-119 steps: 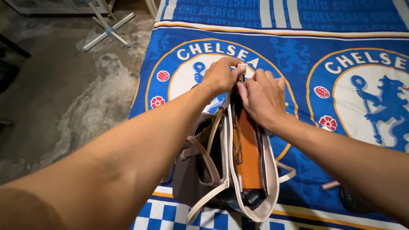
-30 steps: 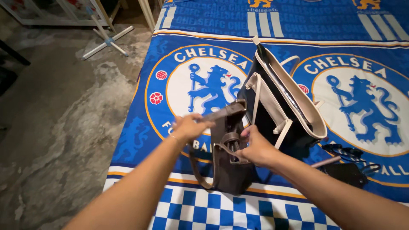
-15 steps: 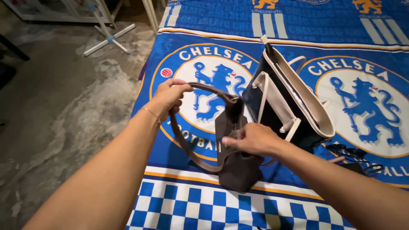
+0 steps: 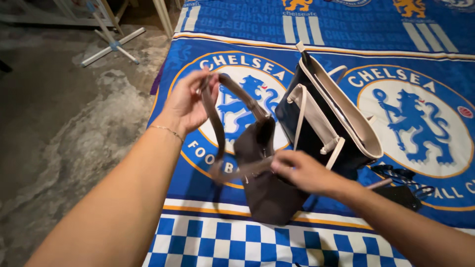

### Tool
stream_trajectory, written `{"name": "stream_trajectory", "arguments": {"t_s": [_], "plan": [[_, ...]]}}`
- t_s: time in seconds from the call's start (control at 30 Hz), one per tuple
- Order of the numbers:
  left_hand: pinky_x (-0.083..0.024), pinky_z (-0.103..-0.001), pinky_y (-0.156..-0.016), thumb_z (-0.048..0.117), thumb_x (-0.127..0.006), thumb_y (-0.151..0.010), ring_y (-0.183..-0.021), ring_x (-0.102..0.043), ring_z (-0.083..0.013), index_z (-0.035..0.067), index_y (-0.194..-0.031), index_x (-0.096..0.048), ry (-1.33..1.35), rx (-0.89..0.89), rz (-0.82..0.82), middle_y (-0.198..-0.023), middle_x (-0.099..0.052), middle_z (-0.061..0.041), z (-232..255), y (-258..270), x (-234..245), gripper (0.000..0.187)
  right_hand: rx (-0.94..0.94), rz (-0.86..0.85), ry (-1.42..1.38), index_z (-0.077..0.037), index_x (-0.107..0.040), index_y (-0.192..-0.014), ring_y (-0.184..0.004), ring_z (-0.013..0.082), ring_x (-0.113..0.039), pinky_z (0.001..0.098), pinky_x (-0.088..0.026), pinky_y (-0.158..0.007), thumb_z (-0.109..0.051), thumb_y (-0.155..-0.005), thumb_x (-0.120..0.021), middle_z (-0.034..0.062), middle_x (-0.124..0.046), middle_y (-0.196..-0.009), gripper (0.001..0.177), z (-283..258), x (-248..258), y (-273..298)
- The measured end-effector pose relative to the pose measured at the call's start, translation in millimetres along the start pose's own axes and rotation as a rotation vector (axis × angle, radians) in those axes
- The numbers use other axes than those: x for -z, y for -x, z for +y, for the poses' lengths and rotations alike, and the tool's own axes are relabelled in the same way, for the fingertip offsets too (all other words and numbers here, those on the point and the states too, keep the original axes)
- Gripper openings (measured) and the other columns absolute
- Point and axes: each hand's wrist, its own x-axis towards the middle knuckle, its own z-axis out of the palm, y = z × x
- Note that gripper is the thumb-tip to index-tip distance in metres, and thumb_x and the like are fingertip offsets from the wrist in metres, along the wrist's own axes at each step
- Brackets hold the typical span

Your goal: The person unpacks a tote bag on a bed, coiling a white charging cable and setting aside cosmetics, a wallet and an orange notebook. They place the wallet and other items into a smaller brown handbag, fasten it, then take eyeglasses out and set them on the orange notebook.

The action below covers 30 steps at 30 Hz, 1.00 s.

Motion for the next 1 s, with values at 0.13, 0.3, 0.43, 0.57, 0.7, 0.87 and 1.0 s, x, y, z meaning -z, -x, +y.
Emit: {"name": "stream_trajectory", "arguments": {"t_s": [0.13,0.3,0.43,0.57,0.7,0.87,1.0], "plan": [[-0.057,-0.043,-0.102,0.015,-0.048,-0.092,-0.118,-0.067,-0.0326,0.004,-0.118,-0.065,0.21,0.017,-0.284,-0.122,-0.07,-0.022,12,-11,-28,0.033,-0.249,-0.097,-0.773,-0.014,-0.058,-0.086,-0.123,0.0313,-0.065,0.0555,-0.051,-0.092,-0.035,-0.102,-0.051,0.0118,-0.07,-0.125,0.027,1,22,7],[-0.052,-0.05,-0.113,0.003,-0.042,-0.102,-0.132,-0.06,-0.0344,0.013,-0.148,-0.041,0.111,-0.09,-0.385,-0.124,-0.066,-0.015,27,-72,-43,0.047,-0.132,-0.127,-1.516,-0.014,-0.062,-0.095,-0.131,0.036,-0.06,0.0652,-0.047,-0.101,-0.038,-0.101,-0.049,0.0157,-0.068,-0.131,0.028,16,19,21],[-0.049,-0.046,-0.087,0.014,-0.04,-0.105,-0.132,-0.05,-0.0418,0.045,-0.156,0.021,-0.586,-0.134,0.271,-0.114,-0.061,-0.016,6,-104,-1,0.085,-0.329,0.16,-1.791,-0.014,-0.058,-0.095,-0.125,0.0352,-0.063,0.0648,-0.049,-0.098,-0.036,-0.102,-0.047,0.0111,-0.067,-0.122,0.025,51,2,18],[-0.058,-0.036,-0.087,-0.01,-0.055,-0.09,-0.121,-0.062,-0.0296,0.038,-0.155,0.032,-1.326,-0.28,-0.135,-0.137,-0.048,-0.033,-41,-95,52,0.119,-0.632,0.236,-1.837,0.005,-0.052,-0.107,-0.123,0.0431,-0.065,0.0437,-0.061,-0.091,-0.027,-0.109,-0.04,0.0347,-0.064,-0.125,0.034,81,-28,9],[-0.062,-0.041,-0.085,0.019,-0.086,-0.077,-0.114,-0.068,-0.0299,0.021,-0.16,-0.034,-1.587,0.113,-0.154,-0.137,-0.06,-0.026,-72,-71,57,0.099,-0.789,0.287,-1.565,-0.001,-0.045,-0.104,-0.113,0.0387,-0.067,0.0444,-0.063,-0.088,-0.026,-0.108,-0.038,0.0288,-0.06,-0.119,0.026,93,-47,8],[-0.051,-0.041,-0.095,0.056,-0.089,-0.066,-0.111,-0.064,-0.0325,0.006,-0.129,-0.049,-1.811,0.22,-0.027,-0.121,-0.067,-0.022,-130,-8,47,0.09,-0.861,0.177,-1.473,-0.004,-0.05,-0.102,-0.096,0.0357,-0.073,0.0382,-0.059,-0.071,-0.028,-0.102,-0.04,0.0322,-0.069,-0.111,0.026,88,-49,2],[-0.052,-0.043,-0.077,0.066,-0.074,-0.083,-0.091,-0.067,-0.0295,-0.001,-0.113,-0.064,-1.589,0.411,0.054,-0.102,-0.07,-0.018,-149,13,57,0.075,-0.949,0.132,-0.906,-0.006,-0.065,-0.105,-0.093,0.0268,-0.073,0.0415,-0.063,-0.075,-0.026,-0.097,-0.054,0.0185,-0.071,-0.106,0.025,79,-47,-3]]}}
